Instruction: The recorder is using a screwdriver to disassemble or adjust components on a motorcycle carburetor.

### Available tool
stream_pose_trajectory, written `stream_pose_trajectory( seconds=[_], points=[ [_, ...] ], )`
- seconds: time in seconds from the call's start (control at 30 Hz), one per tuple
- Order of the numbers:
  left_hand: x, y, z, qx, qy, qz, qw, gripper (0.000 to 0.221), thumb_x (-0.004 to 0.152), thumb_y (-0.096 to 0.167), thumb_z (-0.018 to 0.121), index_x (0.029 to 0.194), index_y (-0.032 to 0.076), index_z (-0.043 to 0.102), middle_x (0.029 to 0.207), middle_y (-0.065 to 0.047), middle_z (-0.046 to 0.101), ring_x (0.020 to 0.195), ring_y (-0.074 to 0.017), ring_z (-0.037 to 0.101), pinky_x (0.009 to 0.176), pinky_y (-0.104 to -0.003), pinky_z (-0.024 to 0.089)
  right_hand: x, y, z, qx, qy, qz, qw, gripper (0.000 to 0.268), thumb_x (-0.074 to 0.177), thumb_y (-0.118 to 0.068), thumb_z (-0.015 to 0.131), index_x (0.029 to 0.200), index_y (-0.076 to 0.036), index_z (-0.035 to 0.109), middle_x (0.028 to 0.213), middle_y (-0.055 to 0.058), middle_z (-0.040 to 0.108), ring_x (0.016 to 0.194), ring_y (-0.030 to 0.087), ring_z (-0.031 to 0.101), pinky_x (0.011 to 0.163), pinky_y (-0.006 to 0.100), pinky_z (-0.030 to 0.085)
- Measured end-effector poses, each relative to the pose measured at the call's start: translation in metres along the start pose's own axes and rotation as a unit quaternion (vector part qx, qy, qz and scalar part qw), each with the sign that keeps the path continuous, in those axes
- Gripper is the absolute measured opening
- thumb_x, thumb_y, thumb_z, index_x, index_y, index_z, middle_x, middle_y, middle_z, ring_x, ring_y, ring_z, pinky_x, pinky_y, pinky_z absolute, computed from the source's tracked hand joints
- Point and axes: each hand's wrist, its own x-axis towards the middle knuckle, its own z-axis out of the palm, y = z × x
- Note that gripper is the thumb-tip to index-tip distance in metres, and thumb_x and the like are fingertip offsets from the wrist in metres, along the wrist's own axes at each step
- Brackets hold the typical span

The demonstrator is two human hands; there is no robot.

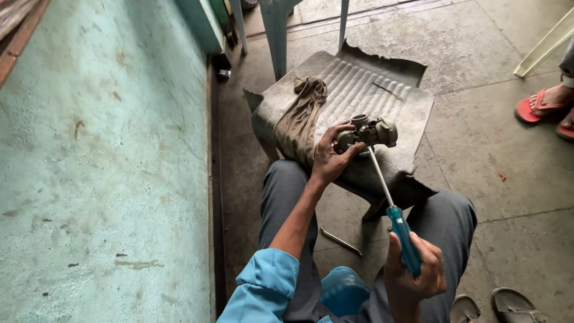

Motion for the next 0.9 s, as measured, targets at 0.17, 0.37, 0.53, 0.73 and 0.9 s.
stream_pose_trajectory(
  seconds=[0.17,0.37,0.53,0.73,0.9],
  points=[
    [0.0,-0.001,0.0,-0.007,-0.006,-0.015,1.0,0.047,0.084,0.024,0.087,0.124,0.01,0.068,0.142,-0.013,0.065,0.124,-0.0253,0.069,0.101,-0.036,0.061,-0.01,0.012,0.006,0.007,-0.013,-0.003,1.0,0.037,0.096,-0.026,0.083,0.111,-0.001,0.06,0.096,0.016,0.072,0.085,0.022,0.075,0.062,0.025,0.059],
    [0.0,-0.007,0.002,-0.009,-0.023,-0.017,1.0,0.048,0.084,0.027,0.086,0.125,0.011,0.067,0.144,-0.013,0.063,0.122,-0.0252,0.07,0.096,-0.036,0.065,-0.005,0.005,0.006,0.035,-0.019,0.0,0.999,0.035,0.098,-0.024,0.082,0.11,-0.002,0.057,0.098,0.017,0.071,0.089,0.024,0.075,0.066,0.026,0.06],
    [-0.001,-0.002,0.002,-0.025,-0.03,-0.023,0.999,0.048,0.084,0.027,0.085,0.125,0.012,0.067,0.145,-0.013,0.061,0.121,-0.0258,0.07,0.096,-0.036,0.066,-0.004,0.006,0.005,0.033,-0.018,-0.003,0.999,0.036,0.097,-0.024,0.082,0.108,-0.001,0.057,0.098,0.017,0.071,0.089,0.024,0.075,0.067,0.028,0.06],
    [0.0,0.003,0.0,-0.01,-0.032,0.001,0.999,0.046,0.085,0.024,0.085,0.126,0.011,0.067,0.146,-0.012,0.061,0.127,-0.0267,0.067,0.096,-0.037,0.065,-0.005,0.005,0.003,0.063,0.026,-0.001,0.998,0.035,0.099,-0.022,0.08,0.111,-0.002,0.054,0.098,0.018,0.07,0.091,0.026,0.076,0.068,0.027,0.061],
    [0.0,0.005,0.001,-0.009,-0.032,0.0,0.999,0.046,0.085,0.023,0.085,0.125,0.011,0.067,0.147,-0.012,0.061,0.126,-0.0266,0.067,0.097,-0.037,0.065,-0.006,0.002,0.002,0.072,0.039,-0.023,0.996,0.036,0.097,-0.018,0.078,0.111,0.0,0.05,0.1,0.021,0.07,0.092,0.029,0.076,0.069,0.028,0.063]
  ],
)
